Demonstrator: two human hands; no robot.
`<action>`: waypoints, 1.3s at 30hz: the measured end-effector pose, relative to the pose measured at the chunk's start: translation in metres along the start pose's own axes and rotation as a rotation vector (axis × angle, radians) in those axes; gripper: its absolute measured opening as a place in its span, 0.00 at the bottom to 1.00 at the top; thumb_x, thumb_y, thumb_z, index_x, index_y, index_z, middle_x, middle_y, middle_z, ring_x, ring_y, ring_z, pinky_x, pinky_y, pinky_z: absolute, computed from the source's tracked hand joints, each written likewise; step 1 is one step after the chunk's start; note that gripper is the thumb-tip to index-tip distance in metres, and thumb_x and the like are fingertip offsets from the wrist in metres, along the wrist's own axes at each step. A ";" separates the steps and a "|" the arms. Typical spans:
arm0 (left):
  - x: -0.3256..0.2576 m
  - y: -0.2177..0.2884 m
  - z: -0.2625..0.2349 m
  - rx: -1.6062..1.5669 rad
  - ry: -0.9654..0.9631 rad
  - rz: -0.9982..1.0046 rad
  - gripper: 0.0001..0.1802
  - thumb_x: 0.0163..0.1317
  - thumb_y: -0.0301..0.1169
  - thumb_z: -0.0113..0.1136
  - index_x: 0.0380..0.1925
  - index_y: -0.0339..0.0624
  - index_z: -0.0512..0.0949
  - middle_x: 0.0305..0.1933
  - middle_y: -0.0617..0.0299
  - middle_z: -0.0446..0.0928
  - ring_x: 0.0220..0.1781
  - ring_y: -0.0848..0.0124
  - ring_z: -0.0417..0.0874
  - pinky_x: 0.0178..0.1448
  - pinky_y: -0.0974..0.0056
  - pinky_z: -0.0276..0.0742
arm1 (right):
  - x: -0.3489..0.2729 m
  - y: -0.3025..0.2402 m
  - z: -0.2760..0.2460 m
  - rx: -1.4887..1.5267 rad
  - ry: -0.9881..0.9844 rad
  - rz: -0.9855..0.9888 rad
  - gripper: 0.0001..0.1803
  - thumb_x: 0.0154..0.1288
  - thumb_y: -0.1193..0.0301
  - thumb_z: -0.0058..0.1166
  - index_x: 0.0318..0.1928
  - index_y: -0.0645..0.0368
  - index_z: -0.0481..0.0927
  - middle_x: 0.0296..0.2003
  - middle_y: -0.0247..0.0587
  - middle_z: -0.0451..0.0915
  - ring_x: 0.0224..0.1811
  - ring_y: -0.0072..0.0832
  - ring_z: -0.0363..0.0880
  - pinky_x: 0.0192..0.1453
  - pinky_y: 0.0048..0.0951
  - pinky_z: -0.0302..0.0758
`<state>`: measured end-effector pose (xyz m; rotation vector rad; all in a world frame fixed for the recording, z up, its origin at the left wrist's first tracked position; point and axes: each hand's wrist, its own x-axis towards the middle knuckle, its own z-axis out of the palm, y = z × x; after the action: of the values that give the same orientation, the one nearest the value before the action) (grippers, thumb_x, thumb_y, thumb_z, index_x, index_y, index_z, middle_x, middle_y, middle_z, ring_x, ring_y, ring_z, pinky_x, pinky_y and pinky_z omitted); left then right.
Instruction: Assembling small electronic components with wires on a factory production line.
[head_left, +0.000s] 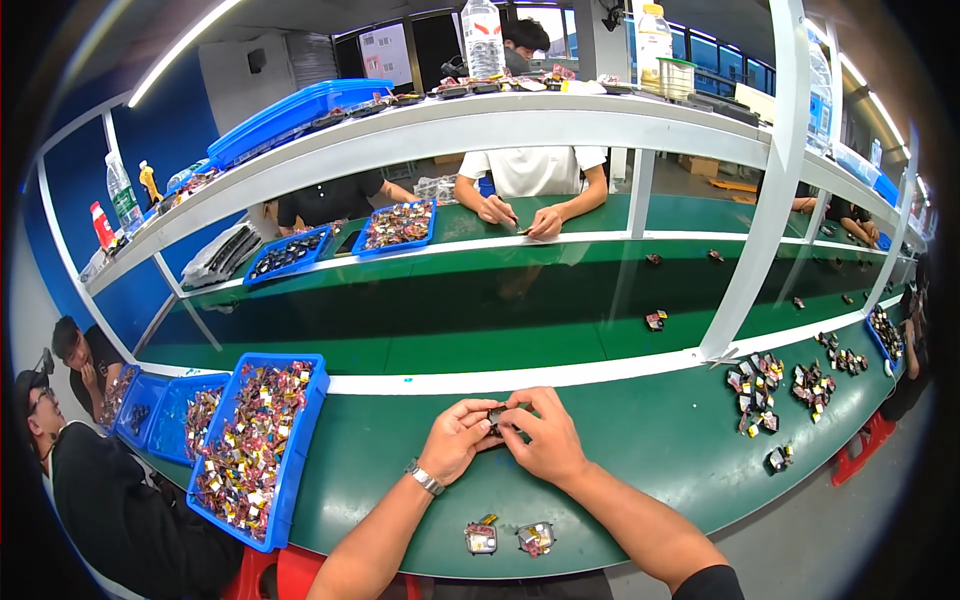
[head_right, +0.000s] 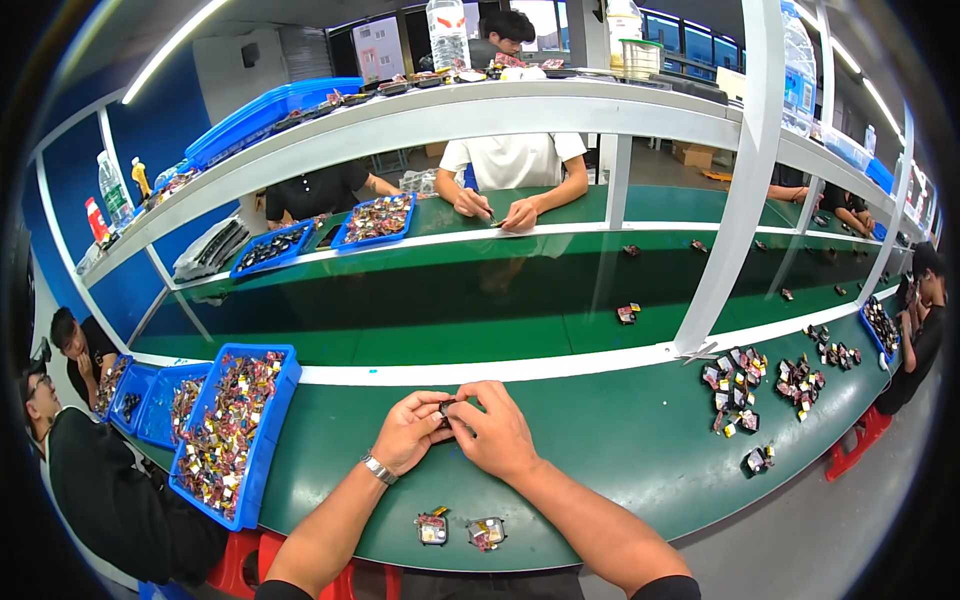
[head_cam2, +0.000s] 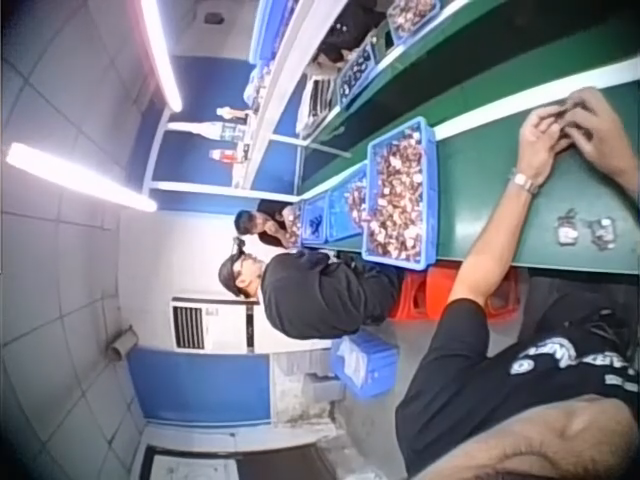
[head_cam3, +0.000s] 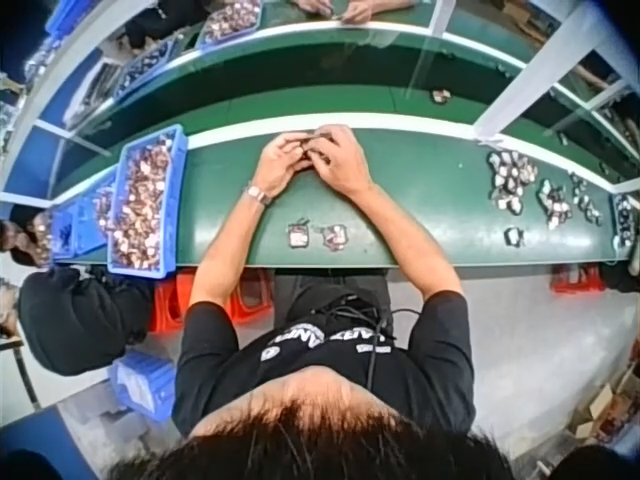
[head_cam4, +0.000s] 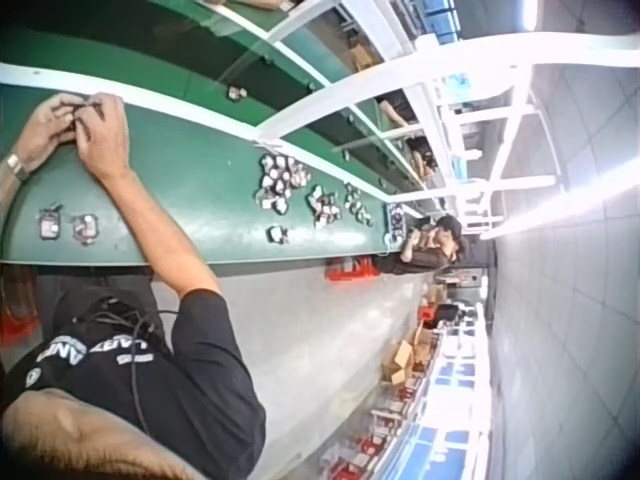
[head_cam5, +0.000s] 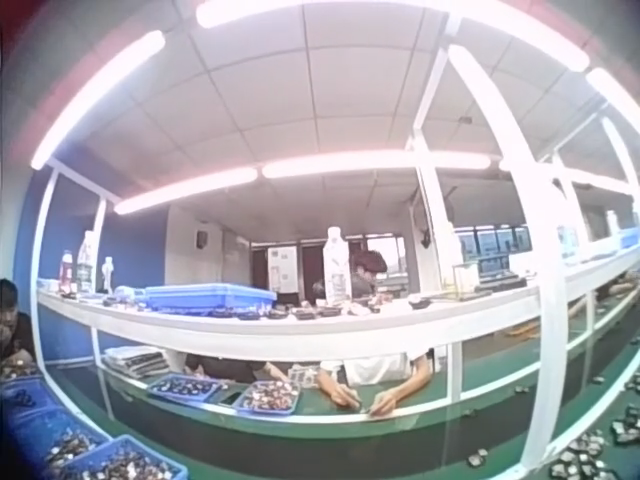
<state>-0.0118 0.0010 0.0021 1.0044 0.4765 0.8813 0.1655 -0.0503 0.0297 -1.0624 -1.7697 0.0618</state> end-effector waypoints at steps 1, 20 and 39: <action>0.000 0.000 0.000 0.001 0.000 0.000 0.17 0.68 0.23 0.56 0.56 0.34 0.70 0.54 0.53 0.79 0.56 0.65 0.81 0.61 0.55 0.80 | 0.000 0.000 0.001 -0.041 0.007 -0.047 0.12 0.48 0.80 0.65 0.36 0.57 0.81 0.40 0.38 0.78 0.44 0.37 0.77 0.43 0.34 0.78; 0.001 -0.001 -0.001 0.051 0.036 -0.028 0.15 0.71 0.22 0.50 0.57 0.34 0.70 0.56 0.53 0.77 0.56 0.67 0.81 0.60 0.59 0.81 | -0.002 -0.001 0.005 -0.288 -0.026 -0.136 0.11 0.52 0.76 0.64 0.38 0.59 0.80 0.38 0.38 0.77 0.40 0.35 0.78 0.41 0.32 0.79; 0.002 -0.005 0.003 0.101 0.104 0.021 0.14 0.67 0.19 0.53 0.53 0.34 0.72 0.52 0.53 0.79 0.51 0.69 0.82 0.53 0.62 0.83 | -0.001 -0.006 0.008 -0.314 0.017 -0.099 0.08 0.54 0.75 0.61 0.35 0.60 0.79 0.37 0.39 0.75 0.41 0.34 0.77 0.41 0.33 0.78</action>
<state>-0.0067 -0.0005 -0.0006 1.0605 0.6036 0.9388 0.1557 -0.0511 0.0276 -1.1890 -1.8521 -0.2941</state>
